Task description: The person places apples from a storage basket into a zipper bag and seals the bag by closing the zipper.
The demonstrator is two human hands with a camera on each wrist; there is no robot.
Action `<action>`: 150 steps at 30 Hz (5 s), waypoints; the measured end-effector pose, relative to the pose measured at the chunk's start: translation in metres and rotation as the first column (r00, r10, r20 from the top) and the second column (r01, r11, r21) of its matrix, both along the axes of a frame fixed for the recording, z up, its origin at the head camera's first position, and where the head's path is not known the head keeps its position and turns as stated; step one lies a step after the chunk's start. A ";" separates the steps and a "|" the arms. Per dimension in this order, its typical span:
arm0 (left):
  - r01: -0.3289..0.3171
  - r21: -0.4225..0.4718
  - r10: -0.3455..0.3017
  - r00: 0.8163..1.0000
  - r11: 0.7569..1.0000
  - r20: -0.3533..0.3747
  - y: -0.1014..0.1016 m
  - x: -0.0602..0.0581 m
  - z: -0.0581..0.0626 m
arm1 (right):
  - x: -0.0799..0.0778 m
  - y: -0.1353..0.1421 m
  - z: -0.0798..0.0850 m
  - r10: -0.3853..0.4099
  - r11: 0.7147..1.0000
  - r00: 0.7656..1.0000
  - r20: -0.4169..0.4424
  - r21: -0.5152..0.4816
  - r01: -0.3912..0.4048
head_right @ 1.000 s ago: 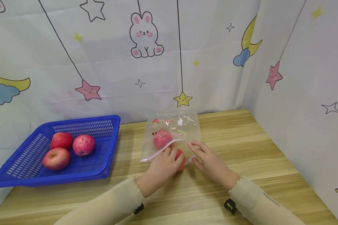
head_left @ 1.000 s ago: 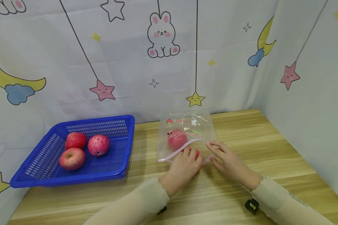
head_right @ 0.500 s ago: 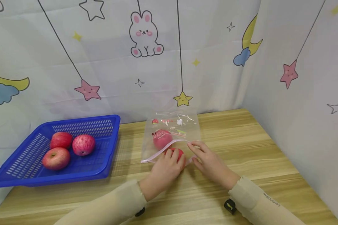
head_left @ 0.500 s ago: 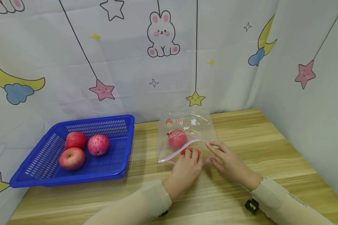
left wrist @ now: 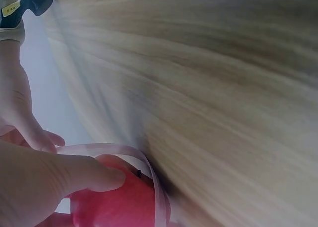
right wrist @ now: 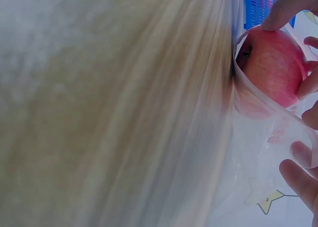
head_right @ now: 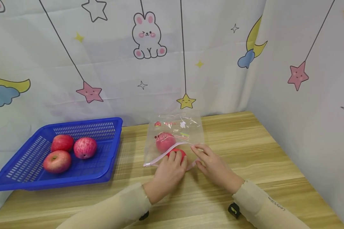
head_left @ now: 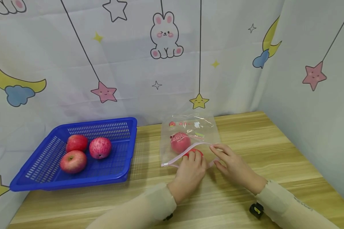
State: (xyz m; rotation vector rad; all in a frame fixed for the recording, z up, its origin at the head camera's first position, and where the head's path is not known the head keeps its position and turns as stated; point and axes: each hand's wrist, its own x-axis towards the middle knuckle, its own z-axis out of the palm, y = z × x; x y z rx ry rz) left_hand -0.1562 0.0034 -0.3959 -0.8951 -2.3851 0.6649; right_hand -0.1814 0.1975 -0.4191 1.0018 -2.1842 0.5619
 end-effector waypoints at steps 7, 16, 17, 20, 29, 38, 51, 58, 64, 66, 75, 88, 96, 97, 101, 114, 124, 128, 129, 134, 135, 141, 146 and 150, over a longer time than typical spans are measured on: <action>-0.026 -0.008 0.026 1.000 1.000 -0.001 0.002 -0.004 -0.002 | 0.000 0.000 -0.001 -0.011 1.000 1.000 0.003 0.010 0.011; -0.056 0.002 0.056 0.998 0.998 0.015 0.005 -0.005 -0.007 | 0.000 0.002 -0.002 -0.018 1.000 0.998 0.066 0.022 0.016; -0.058 -0.001 0.058 0.998 0.998 0.022 0.005 -0.005 -0.008 | 0.001 0.001 -0.002 -0.019 1.000 0.997 0.070 0.024 0.017; -0.061 -0.002 0.061 0.997 0.998 0.045 0.005 -0.004 -0.008 | 0.002 0.001 -0.001 -0.024 0.999 0.996 0.080 0.031 0.022; -0.038 0.011 0.037 0.995 0.999 0.093 0.006 0.002 -0.003 | 0.001 0.000 0.000 -0.029 0.999 0.997 0.071 0.040 0.026; -0.015 0.011 0.014 0.997 1.000 0.072 0.008 0.003 -0.003 | 0.001 -0.002 0.000 -0.002 1.000 1.000 0.017 0.018 0.002; -0.073 0.008 0.071 0.987 0.997 0.145 0.008 0.001 -0.002 | 0.000 -0.002 0.000 -0.006 1.000 1.000 0.014 0.026 0.005; -0.115 0.027 0.108 0.977 0.993 0.185 0.010 -0.002 -0.004 | 0.000 -0.002 -0.001 -0.010 1.000 1.000 -0.001 0.023 0.010; -0.190 0.028 0.174 0.939 0.981 0.298 0.013 -0.005 -0.005 | 0.000 -0.002 0.000 -0.009 1.000 1.000 0.003 0.020 0.009; -0.219 0.033 0.196 0.922 0.975 0.335 0.013 -0.007 -0.005 | 0.000 -0.002 0.001 -0.005 1.000 1.000 0.007 0.017 0.004; -0.280 0.034 0.245 0.887 0.960 0.392 0.014 -0.016 -0.011 | -0.002 -0.002 0.001 0.002 1.000 1.000 0.005 0.014 -0.002; -0.313 0.105 0.238 0.865 0.944 0.442 0.014 -0.024 -0.015 | -0.001 -0.003 0.001 0.007 1.000 1.000 -0.013 0.008 -0.007; -0.307 0.107 0.229 0.863 0.946 0.450 0.014 -0.022 -0.014 | -0.001 -0.002 0.001 0.003 1.000 1.000 0.002 0.016 -0.003; -0.305 0.104 0.229 0.863 0.947 0.450 0.014 -0.022 -0.014 | -0.002 -0.002 0.001 0.005 1.000 1.000 0.001 0.016 -0.005; -0.286 0.093 0.219 0.873 0.954 0.436 0.013 -0.019 -0.012 | -0.002 -0.002 0.000 0.009 1.000 1.000 -0.004 0.016 -0.009; -0.181 0.110 0.131 0.924 0.977 0.359 0.011 -0.011 -0.008 | -0.002 -0.002 0.001 0.007 1.000 1.000 -0.016 0.011 -0.006; -0.075 0.192 0.018 0.959 0.979 0.282 0.009 -0.005 -0.004 | -0.002 -0.002 0.002 0.010 1.000 1.000 -0.018 0.005 -0.010; -0.066 0.208 0.004 0.958 0.976 0.286 0.008 -0.004 -0.002 | -0.001 -0.002 0.001 -0.002 1.000 1.000 0.016 0.016 0.002; -0.065 0.213 0.000 0.957 0.975 0.291 0.008 -0.003 -0.002 | -0.001 -0.001 0.001 -0.005 1.000 1.000 0.021 0.019 0.005; -0.055 0.225 -0.019 0.950 0.973 0.313 0.006 -0.002 0.002 | -0.001 0.000 0.000 -0.016 0.999 0.999 0.050 0.028 0.014; -0.052 0.228 -0.023 0.949 0.972 0.314 0.005 -0.002 0.002 | -0.001 0.000 0.000 -0.015 1.000 0.998 0.053 0.028 0.014; -0.034 0.245 -0.045 0.950 0.969 0.310 0.003 0.001 0.004 | 0.000 0.000 0.001 -0.014 1.000 0.997 0.077 0.029 0.011; -0.020 0.264 -0.063 0.952 0.964 0.300 0.000 0.002 0.006 | 0.000 0.000 0.001 -0.011 1.000 0.996 0.083 0.028 0.009; 0.001 0.288 -0.085 0.957 0.958 0.278 -0.001 0.003 0.006 | -0.001 0.001 0.000 -0.006 1.000 0.997 0.075 0.023 0.004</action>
